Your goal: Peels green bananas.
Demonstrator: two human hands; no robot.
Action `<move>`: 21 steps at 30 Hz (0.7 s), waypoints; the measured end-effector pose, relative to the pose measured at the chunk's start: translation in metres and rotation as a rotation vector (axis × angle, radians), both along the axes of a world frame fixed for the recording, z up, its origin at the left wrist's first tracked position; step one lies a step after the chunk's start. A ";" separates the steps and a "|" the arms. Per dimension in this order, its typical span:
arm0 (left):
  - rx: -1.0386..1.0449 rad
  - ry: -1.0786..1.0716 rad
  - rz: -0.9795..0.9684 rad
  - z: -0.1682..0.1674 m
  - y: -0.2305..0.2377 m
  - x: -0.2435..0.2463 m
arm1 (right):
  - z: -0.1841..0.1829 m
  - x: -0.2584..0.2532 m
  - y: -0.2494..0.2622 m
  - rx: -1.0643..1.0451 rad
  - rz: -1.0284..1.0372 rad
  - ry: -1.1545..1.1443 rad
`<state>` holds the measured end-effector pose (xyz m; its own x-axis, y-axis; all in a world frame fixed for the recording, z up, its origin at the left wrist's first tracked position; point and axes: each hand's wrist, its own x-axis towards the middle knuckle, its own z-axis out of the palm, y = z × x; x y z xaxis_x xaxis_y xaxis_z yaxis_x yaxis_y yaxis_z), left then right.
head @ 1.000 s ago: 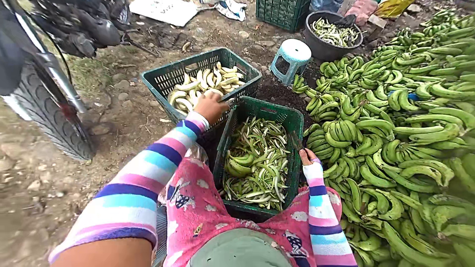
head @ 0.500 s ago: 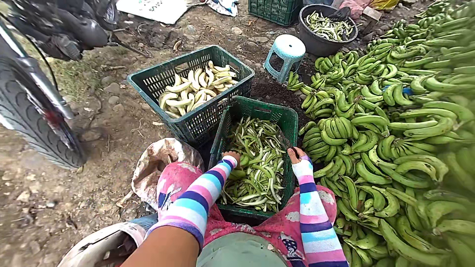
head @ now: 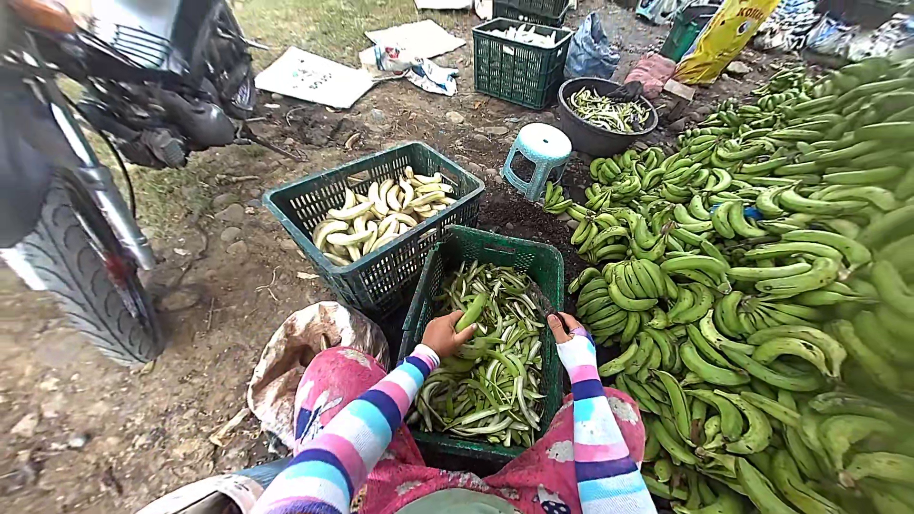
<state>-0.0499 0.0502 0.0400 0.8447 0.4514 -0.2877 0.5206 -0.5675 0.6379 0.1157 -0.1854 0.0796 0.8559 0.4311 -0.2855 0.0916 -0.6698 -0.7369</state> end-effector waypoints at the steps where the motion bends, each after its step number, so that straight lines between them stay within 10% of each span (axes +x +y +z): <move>1: -0.012 -0.104 0.023 0.008 -0.004 -0.002 | 0.003 0.000 -0.001 0.010 0.000 0.008; 8: -0.293 -0.505 0.483 -0.006 0.008 0.006 | -0.008 0.002 0.002 0.056 -0.025 -0.027; 14: -1.108 -1.253 0.615 0.065 -0.001 0.035 | -0.011 -0.005 0.006 0.217 -0.190 0.089; 17: -1.103 -1.184 0.399 0.075 0.018 0.025 | -0.009 -0.013 0.007 0.245 -0.183 0.083; 21: -0.472 -0.546 0.386 0.067 0.036 0.009 | -0.006 -0.027 0.007 0.235 -0.069 0.039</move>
<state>-0.0413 0.0862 0.1075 0.7304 0.6735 -0.1132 0.1714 -0.0203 0.9850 0.0884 -0.1783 0.0733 0.8759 0.4306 -0.2174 0.0204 -0.4833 -0.8752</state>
